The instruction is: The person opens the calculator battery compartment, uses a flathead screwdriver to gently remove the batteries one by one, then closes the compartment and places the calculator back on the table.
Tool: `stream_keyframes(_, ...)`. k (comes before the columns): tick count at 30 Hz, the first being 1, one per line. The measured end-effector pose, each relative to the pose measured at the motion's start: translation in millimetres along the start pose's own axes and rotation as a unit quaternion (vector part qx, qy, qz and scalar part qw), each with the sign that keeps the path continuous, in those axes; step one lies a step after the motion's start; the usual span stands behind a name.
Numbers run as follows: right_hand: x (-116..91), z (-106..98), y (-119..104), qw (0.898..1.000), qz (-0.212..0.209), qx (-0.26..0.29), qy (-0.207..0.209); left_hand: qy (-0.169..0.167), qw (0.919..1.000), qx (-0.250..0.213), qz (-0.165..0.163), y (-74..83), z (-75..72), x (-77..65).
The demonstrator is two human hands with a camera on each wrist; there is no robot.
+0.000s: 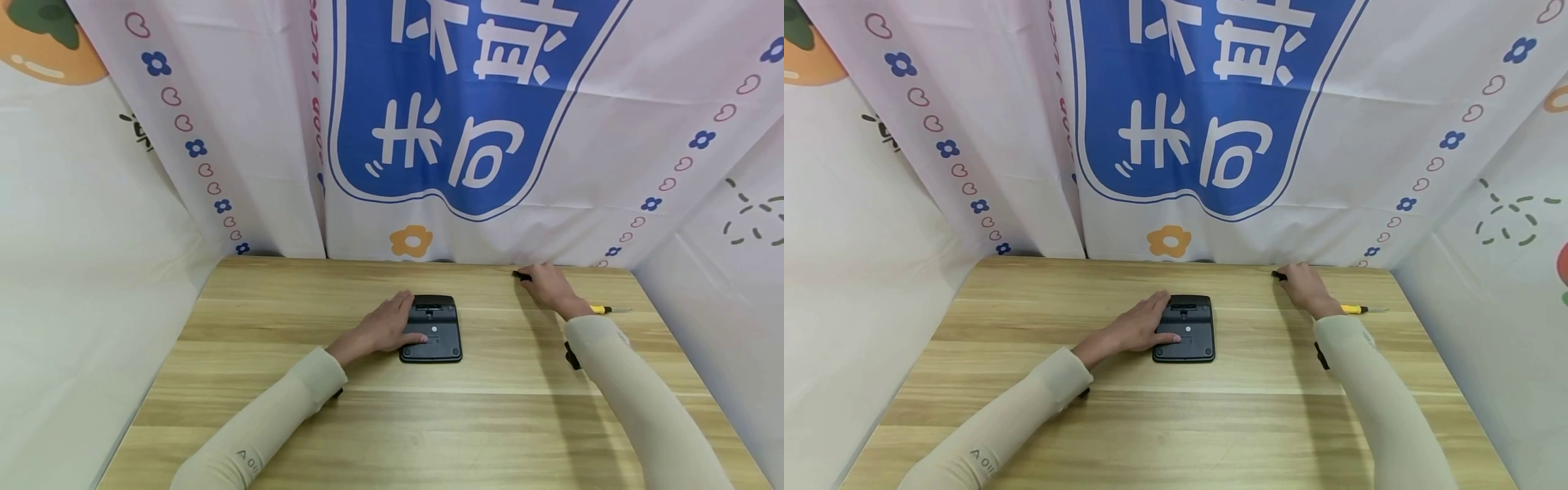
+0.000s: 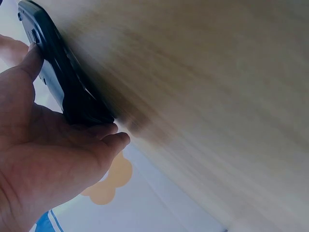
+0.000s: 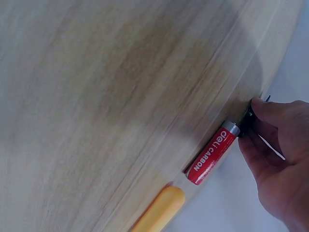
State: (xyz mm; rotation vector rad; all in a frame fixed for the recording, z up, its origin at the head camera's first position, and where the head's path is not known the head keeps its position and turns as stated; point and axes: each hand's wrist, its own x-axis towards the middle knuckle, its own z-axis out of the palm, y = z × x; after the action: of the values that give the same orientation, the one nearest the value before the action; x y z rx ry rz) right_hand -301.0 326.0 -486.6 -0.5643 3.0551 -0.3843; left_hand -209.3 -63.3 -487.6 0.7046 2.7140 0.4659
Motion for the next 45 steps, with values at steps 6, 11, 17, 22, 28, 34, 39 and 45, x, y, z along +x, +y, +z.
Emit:
stream_keyframes(6,1.5,2.8,-1.8,1.000,-0.008,-0.015,0.010,0.001,1.0000,-0.001,-0.001,-0.1,0.9,0.2)
stream_keyframes(11,5.1,4.4,-0.7,0.999,-0.015,-0.028,0.021,0.000,1.0000,0.002,-0.002,-0.2,0.8,0.7)
stream_keyframes(17,7.3,5.3,-1.8,0.999,-0.016,-0.014,0.034,0.000,1.0000,0.006,-0.001,-0.9,1.0,1.2)
stream_keyframes(22,7.1,5.3,-2.8,0.999,-0.013,0.005,0.046,-0.001,1.0000,0.008,0.000,0.2,0.5,0.3)
stream_keyframes(28,4.6,4.0,-1.1,0.997,-0.005,0.049,0.064,0.000,0.9999,0.012,-0.001,1.2,-0.5,-0.3)
stream_keyframes(34,4.4,3.8,5.8,0.994,0.006,0.074,0.081,0.000,1.0000,0.008,-0.004,1.6,-1.2,-0.6)
stream_keyframes(39,4.8,0.3,5.7,0.989,0.047,0.121,0.076,-0.001,0.9999,0.009,-0.007,1.6,-1.1,-0.8)
stream_keyframes(45,3.4,-4.2,4.7,0.966,0.128,0.218,0.052,0.000,0.9999,0.008,-0.007,1.5,-1.1,-1.2)
